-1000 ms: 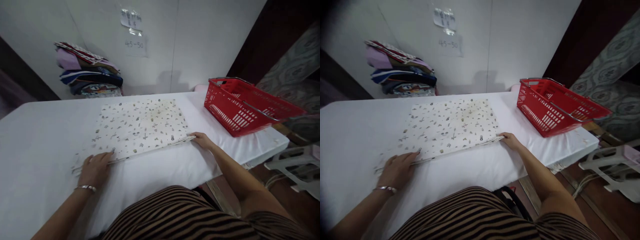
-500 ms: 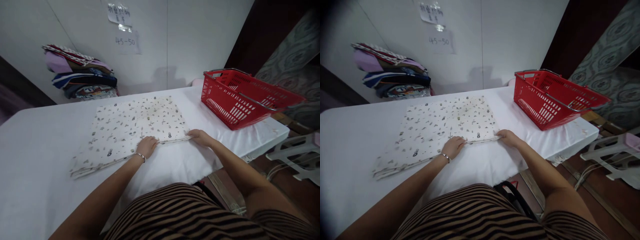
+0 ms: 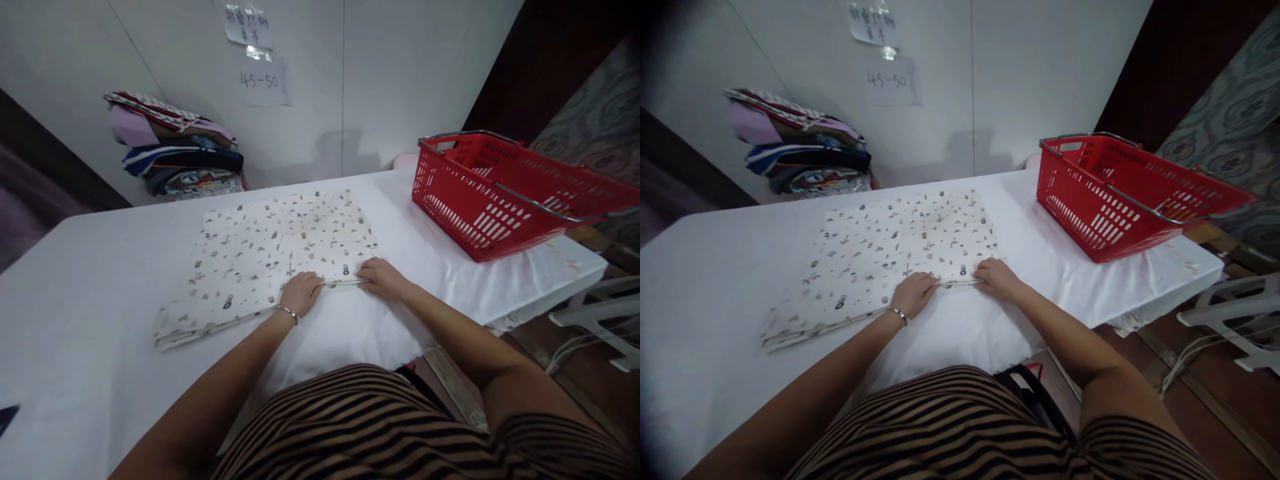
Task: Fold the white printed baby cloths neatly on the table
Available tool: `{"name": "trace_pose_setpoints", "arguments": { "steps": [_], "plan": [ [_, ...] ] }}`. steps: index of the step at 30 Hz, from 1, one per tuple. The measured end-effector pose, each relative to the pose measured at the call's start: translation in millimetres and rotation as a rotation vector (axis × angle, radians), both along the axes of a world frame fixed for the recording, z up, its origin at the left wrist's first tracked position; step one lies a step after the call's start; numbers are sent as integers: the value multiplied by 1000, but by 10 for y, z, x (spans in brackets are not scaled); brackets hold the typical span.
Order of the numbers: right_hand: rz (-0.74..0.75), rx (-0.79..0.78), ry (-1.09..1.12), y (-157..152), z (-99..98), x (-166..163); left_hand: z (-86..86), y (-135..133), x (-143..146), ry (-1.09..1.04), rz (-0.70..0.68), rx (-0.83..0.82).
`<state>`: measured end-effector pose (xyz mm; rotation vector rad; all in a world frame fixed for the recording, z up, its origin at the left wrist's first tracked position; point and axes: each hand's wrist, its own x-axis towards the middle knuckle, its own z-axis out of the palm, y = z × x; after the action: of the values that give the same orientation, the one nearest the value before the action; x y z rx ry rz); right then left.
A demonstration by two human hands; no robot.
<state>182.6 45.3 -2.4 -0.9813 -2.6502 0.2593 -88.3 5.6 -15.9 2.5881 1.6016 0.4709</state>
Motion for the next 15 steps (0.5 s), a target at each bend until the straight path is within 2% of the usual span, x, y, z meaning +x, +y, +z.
{"name": "trace_pose_setpoints", "arguments": {
  "steps": [4, 10, 15],
  "plan": [
    [-29, 44, -21, -18, -13, 0, -5, -16, 18, 19, 13, 50],
    [-26, 117, -79, 6, 9, -11, 42, -9, 10, 176, -77, 127],
    [-126, 309, -32, 73, 81, -33, 149, 70, -24, 182, -32, 225]
  ]
}}
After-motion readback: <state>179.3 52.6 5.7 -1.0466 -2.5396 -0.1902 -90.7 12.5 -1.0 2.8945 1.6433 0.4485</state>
